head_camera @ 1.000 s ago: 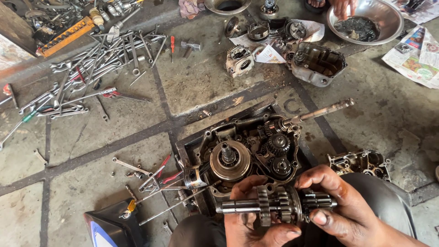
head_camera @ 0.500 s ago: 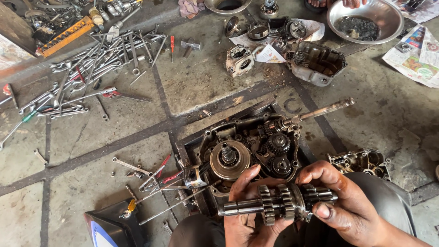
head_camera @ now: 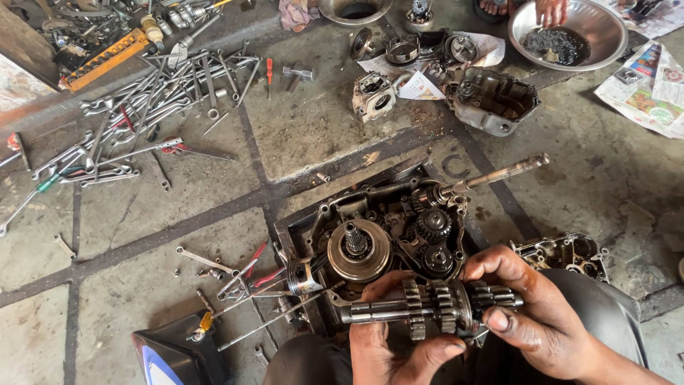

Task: The person sits on the workshop floor rebuilding a motorcycle gearbox. They handle a geared shaft, fit bearings and gears into the open crankcase, and press components into place by hand, while other workers wash parts in metal bowls nearby.

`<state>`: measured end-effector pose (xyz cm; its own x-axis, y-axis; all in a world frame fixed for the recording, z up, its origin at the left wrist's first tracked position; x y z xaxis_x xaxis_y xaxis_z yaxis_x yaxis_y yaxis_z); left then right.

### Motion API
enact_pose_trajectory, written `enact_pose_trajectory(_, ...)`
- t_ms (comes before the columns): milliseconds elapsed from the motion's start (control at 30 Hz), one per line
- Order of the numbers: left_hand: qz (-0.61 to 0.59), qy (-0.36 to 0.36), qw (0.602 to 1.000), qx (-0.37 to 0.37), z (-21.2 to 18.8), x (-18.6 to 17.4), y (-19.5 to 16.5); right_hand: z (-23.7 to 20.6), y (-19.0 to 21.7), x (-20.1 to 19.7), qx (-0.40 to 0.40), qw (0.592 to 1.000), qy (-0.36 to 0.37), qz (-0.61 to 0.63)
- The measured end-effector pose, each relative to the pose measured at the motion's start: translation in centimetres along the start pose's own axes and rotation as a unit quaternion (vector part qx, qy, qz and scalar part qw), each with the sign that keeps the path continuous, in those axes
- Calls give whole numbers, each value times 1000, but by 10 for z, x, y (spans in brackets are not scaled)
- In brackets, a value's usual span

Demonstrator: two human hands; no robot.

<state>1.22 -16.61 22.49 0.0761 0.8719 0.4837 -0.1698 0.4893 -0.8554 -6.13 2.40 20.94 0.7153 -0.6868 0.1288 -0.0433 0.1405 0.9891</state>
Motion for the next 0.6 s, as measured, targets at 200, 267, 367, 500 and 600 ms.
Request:
enact_pose_trajectory(200, 8, -72, 992, -102, -2, -2, 1, 2, -1, -1, -10, 1000, -5, -2)
enact_pose_trajectory(267, -3, -77, 993, -93, 0, -3, 3, 2, -3, -1, 3, 1000, -10, 14)
enact_pose_trajectory(367, 32, -92, 993, -68, 0, -5, 4, 1, -4, 0, 0, 999, -14, 30)
enact_pose_trajectory(500, -21, -105, 992, -65, -6, -2, 5, 2, -6, 2, 4, 996, 4, 90)
enact_pose_trajectory(600, -20, -92, 993, -76, -7, -2, 1, 3, -7, 1, 23, 998, -7, 58)
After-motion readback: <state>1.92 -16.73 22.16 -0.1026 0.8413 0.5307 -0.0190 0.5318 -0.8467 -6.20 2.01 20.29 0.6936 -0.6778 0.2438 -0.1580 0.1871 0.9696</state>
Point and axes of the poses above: each hand's wrist, its own z-axis towards the middle knuckle, its own x-axis out of the palm, y = z × x, the point moved 4 cm from there along z, towards the middle knuckle, and after that the axes turned 12 degrees about y, right-handed, at the moved point
